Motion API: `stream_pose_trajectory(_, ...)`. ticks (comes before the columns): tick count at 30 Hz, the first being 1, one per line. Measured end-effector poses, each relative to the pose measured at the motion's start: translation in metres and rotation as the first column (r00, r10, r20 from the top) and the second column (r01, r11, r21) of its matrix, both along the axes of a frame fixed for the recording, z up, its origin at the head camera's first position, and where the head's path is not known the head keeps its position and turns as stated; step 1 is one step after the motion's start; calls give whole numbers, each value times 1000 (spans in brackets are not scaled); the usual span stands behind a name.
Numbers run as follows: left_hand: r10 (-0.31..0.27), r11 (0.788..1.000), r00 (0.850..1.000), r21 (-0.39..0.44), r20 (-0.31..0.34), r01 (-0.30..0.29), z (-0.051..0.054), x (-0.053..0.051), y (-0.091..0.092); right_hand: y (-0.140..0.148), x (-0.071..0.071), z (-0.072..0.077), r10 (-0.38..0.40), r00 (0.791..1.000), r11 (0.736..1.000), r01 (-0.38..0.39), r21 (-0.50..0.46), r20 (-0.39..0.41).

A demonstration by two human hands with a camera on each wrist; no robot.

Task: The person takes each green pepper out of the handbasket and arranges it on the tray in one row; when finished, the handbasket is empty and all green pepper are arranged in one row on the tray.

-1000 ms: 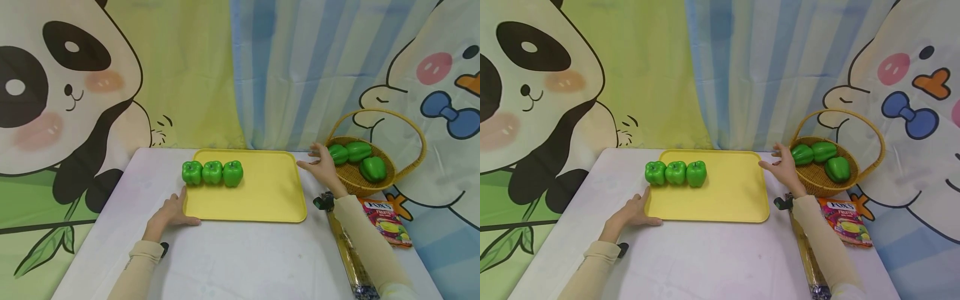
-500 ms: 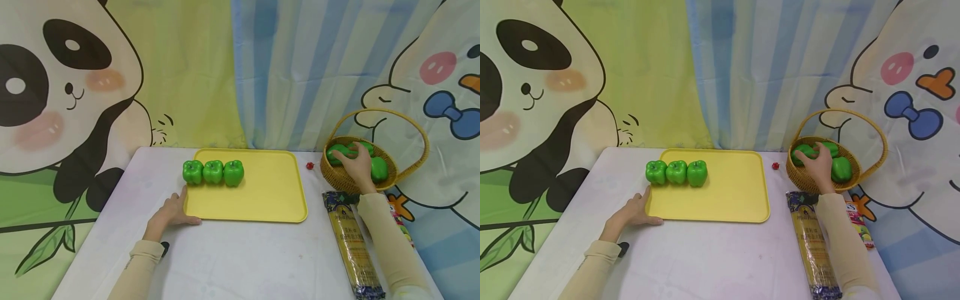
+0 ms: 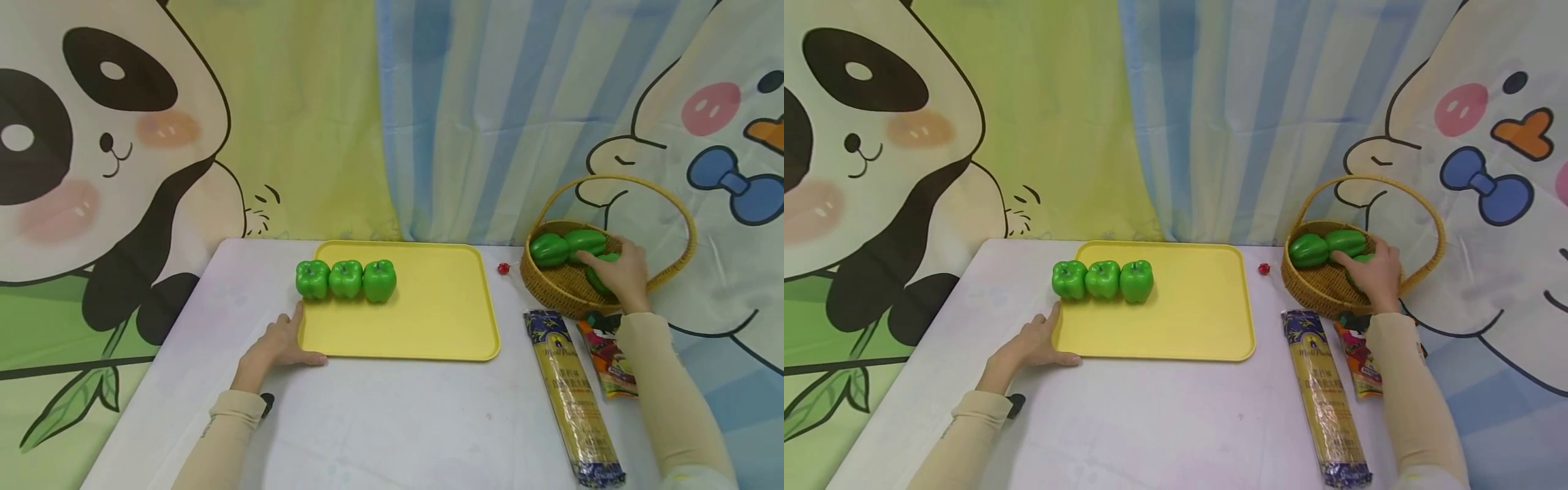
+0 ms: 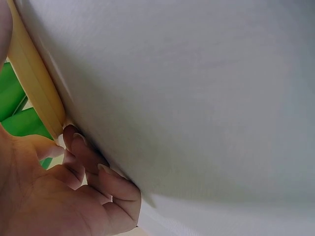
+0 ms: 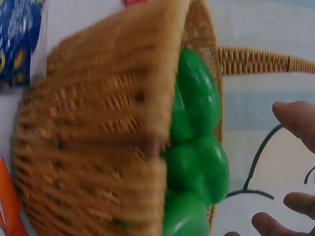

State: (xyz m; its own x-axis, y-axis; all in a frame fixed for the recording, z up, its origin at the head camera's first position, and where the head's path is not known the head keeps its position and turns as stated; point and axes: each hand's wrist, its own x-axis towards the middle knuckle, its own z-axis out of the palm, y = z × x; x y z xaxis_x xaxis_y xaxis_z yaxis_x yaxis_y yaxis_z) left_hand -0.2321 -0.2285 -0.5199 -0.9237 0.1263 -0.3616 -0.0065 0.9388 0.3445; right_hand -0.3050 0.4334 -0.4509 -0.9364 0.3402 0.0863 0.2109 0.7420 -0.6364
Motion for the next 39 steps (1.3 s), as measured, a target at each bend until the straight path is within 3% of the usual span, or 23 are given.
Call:
stream_pose_trajectory(17,7,1000,1000,-4,-3,-7,-3,0,0,32,-8,-8,23,995,997,-30,71,99)
stream_pose_trajectory(32,9,1000,1000,-9,-14,-9,0,0,0,38,-8,-15,71,981,991,-90,104,180)
stream_pose_trajectory(39,6,1000,1000,-2,-14,-7,-1,1,1,39,-8,-18,111,979,982,-135,135,171)
